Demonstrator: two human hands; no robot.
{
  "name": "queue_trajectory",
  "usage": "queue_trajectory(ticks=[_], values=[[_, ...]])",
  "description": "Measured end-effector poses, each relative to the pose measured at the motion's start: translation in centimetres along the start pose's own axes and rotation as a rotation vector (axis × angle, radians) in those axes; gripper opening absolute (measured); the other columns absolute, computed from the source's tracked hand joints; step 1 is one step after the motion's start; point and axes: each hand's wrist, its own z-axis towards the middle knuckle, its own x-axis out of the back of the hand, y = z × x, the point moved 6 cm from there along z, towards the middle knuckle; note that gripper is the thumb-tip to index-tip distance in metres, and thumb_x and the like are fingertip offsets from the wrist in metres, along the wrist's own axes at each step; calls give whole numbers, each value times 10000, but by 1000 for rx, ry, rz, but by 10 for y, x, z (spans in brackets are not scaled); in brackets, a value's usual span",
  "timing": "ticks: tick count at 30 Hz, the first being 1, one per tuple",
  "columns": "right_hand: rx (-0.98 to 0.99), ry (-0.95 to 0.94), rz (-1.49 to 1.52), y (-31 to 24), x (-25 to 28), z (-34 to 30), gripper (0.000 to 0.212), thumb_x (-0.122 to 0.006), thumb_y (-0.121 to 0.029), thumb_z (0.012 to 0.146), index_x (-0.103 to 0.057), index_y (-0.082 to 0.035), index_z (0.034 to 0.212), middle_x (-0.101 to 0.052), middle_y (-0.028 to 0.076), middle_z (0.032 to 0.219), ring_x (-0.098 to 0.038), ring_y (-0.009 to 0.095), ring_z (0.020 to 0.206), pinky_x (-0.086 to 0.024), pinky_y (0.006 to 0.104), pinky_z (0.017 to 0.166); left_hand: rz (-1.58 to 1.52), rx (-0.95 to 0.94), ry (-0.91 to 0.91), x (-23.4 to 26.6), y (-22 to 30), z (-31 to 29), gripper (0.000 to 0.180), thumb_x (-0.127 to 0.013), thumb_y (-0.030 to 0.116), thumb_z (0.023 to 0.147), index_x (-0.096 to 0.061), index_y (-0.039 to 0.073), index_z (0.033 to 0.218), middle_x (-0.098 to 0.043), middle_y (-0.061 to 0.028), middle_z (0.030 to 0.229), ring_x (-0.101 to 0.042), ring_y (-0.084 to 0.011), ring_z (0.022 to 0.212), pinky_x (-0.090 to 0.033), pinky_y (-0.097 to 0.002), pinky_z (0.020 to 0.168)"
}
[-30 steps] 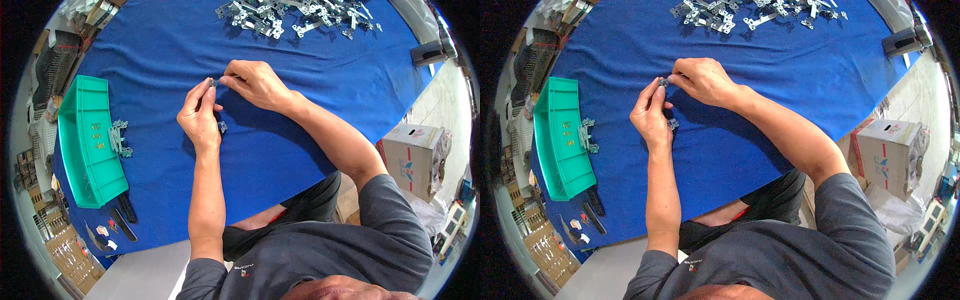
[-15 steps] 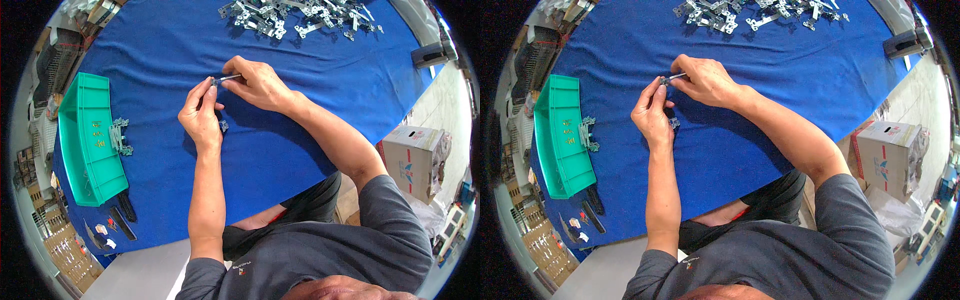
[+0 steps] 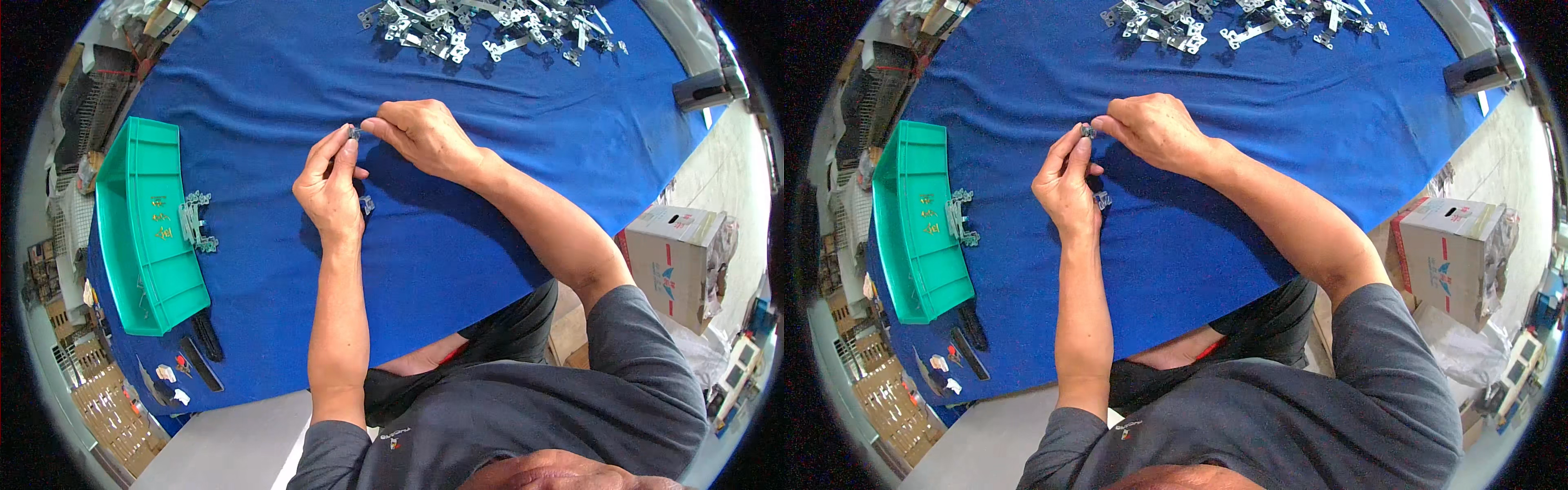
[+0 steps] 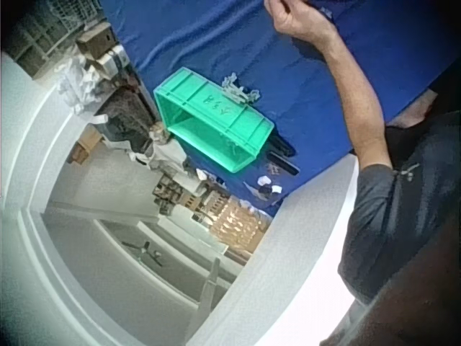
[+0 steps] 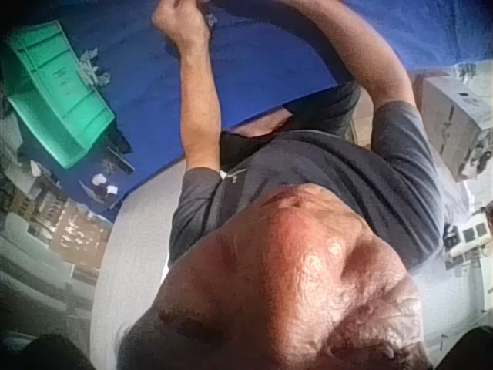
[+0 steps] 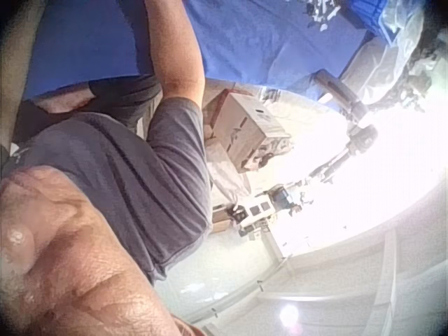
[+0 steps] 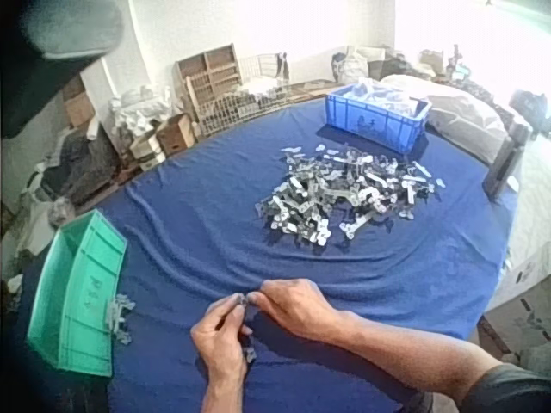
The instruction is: Manually assemble small metal components and brackets at a work station.
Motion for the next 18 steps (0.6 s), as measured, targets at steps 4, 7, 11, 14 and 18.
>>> queue_trajectory(ticks=[4,7,11,14,18], values=[[-7,91,153,-4,6,0,270,-638,-283,934,-612,-28,849,-669,168,768,-662,382,738,-502,475,628,-5,8,22,0,0,0,203,-672,-33,888,-723,-24,1084,-711,-102,1045,-646,-101,771,-532,-202,560],[-13,-6,29,-1,1,0,263,-637,-283,933,-622,-28,867,-673,167,771,-665,382,739,-503,479,642,10,-15,-4,-1,1,-1,205,-672,-31,888,-722,-24,1087,-709,-101,1044,-647,-103,775,-531,-205,561],[13,126,220,-5,5,0,272,-650,-274,922,-608,-19,838,-661,172,763,-658,382,739,-496,473,637,22,-2,7,0,0,0,201,-670,-30,893,-723,-22,1087,-704,-102,1060,-646,-99,756,-540,-204,567],[-2,69,151,0,5,0,273,-660,-264,913,-594,-15,824,-653,171,762,-652,380,742,-490,470,634,27,-14,20,0,1,0,209,-672,-22,892,-718,-29,1096,-711,-100,1046,-647,-104,754,-533,-207,567],[-1,83,135,-1,5,0,280,-654,-271,919,-593,-17,818,-649,167,754,-645,380,728,-486,472,630,22,57,10,0,-3,1,219,-655,-46,888,-719,-28,1097,-711,-108,1045,-650,-108,764,-534,-207,571]])
